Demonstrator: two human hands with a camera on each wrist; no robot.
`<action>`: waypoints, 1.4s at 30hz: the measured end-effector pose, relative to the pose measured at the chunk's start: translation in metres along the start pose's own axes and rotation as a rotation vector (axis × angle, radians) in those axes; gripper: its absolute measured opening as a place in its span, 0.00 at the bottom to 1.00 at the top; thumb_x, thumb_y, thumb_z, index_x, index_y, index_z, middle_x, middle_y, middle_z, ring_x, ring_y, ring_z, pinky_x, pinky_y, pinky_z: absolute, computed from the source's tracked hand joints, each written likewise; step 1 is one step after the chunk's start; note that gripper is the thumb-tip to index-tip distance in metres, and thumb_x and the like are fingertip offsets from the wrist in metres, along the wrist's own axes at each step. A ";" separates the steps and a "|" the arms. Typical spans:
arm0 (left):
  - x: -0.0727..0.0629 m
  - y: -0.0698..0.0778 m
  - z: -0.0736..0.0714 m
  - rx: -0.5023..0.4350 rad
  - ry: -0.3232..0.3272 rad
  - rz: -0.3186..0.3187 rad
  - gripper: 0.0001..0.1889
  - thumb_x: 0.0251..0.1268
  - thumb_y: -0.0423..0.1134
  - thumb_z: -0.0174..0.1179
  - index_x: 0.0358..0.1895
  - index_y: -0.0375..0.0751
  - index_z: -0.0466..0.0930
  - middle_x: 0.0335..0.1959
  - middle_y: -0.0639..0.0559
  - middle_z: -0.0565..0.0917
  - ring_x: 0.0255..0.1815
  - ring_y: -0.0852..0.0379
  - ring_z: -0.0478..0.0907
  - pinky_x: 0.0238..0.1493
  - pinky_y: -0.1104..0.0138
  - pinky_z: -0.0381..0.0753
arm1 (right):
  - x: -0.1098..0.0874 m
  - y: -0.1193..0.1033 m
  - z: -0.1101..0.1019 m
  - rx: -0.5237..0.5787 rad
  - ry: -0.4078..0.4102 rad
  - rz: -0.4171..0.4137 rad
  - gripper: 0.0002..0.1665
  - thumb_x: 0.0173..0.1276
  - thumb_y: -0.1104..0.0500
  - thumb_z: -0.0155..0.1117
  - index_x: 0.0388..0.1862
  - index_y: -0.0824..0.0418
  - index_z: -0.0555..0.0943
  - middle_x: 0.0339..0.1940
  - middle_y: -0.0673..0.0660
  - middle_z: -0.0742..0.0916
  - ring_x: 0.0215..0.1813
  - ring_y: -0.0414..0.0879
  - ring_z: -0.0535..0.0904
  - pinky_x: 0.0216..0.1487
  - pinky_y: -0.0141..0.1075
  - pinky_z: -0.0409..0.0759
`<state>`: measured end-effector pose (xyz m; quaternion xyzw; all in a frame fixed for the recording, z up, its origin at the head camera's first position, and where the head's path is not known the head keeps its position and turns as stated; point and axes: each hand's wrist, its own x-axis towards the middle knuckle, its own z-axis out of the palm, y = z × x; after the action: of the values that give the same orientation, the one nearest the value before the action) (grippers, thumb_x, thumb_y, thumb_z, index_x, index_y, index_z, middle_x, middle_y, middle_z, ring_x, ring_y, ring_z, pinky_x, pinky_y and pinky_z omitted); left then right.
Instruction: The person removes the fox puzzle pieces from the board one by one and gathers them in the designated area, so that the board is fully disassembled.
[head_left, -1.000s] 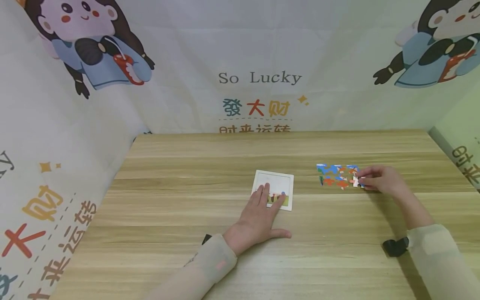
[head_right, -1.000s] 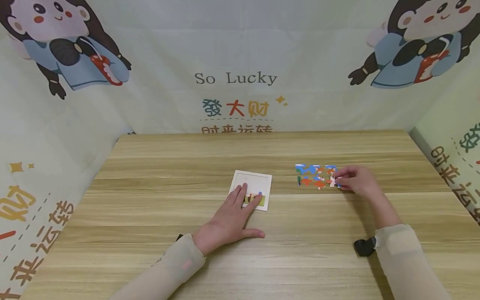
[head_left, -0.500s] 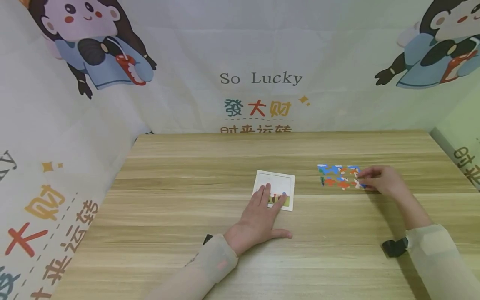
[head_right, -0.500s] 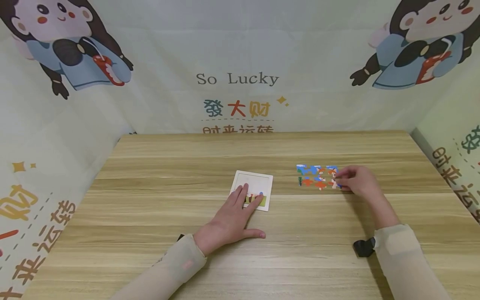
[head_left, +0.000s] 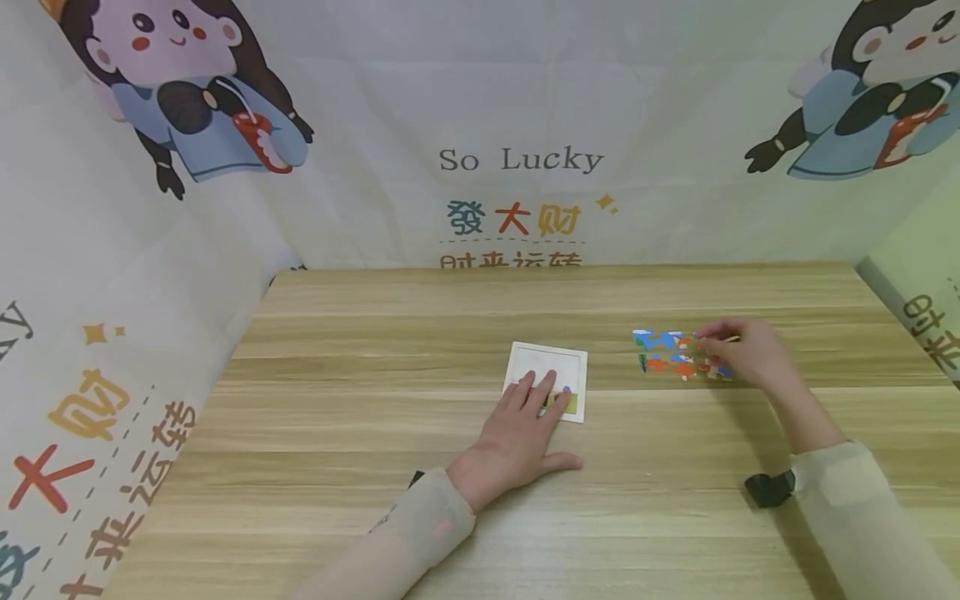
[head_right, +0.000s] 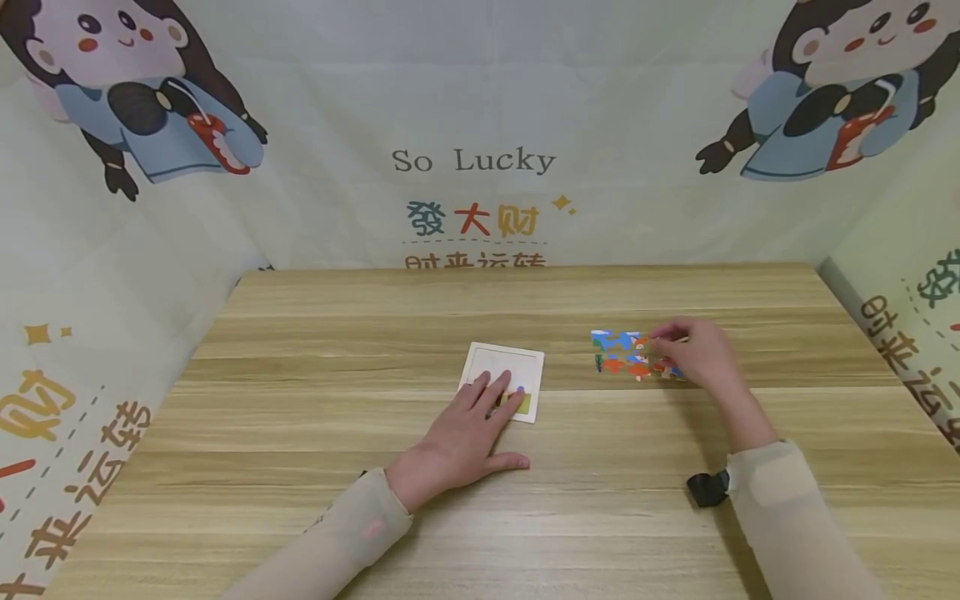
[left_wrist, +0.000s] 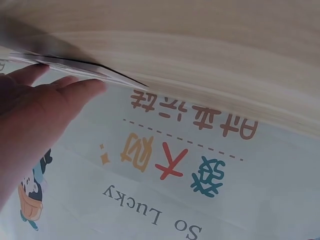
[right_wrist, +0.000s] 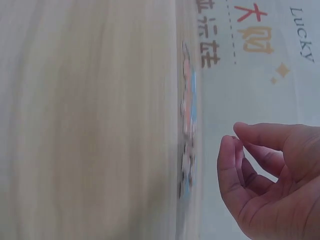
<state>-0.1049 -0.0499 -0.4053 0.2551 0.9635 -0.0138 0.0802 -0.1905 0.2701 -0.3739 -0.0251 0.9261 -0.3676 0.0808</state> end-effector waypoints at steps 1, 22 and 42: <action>0.000 0.000 0.000 0.006 0.005 0.004 0.45 0.65 0.73 0.48 0.80 0.51 0.54 0.82 0.47 0.52 0.83 0.44 0.49 0.81 0.56 0.52 | 0.001 -0.002 0.002 0.004 0.001 -0.012 0.20 0.75 0.55 0.59 0.55 0.70 0.80 0.42 0.64 0.86 0.30 0.34 0.82 0.32 0.31 0.79; -0.014 0.017 -0.003 0.041 -0.047 0.040 0.47 0.67 0.73 0.43 0.80 0.45 0.50 0.83 0.50 0.50 0.83 0.51 0.50 0.81 0.58 0.55 | 0.020 -0.055 0.053 0.059 -0.068 -0.108 0.13 0.73 0.60 0.60 0.50 0.68 0.83 0.40 0.66 0.87 0.32 0.44 0.83 0.28 0.31 0.78; -0.017 0.027 0.004 0.167 0.013 0.057 0.50 0.65 0.76 0.43 0.78 0.40 0.55 0.82 0.48 0.55 0.82 0.53 0.52 0.80 0.67 0.52 | 0.034 -0.100 0.113 0.120 -0.198 -0.230 0.10 0.71 0.64 0.61 0.46 0.69 0.84 0.41 0.65 0.88 0.35 0.46 0.84 0.38 0.34 0.84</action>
<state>-0.0761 -0.0347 -0.4058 0.2884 0.9518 -0.0900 0.0528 -0.2063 0.1172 -0.3902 -0.1621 0.8810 -0.4249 0.1304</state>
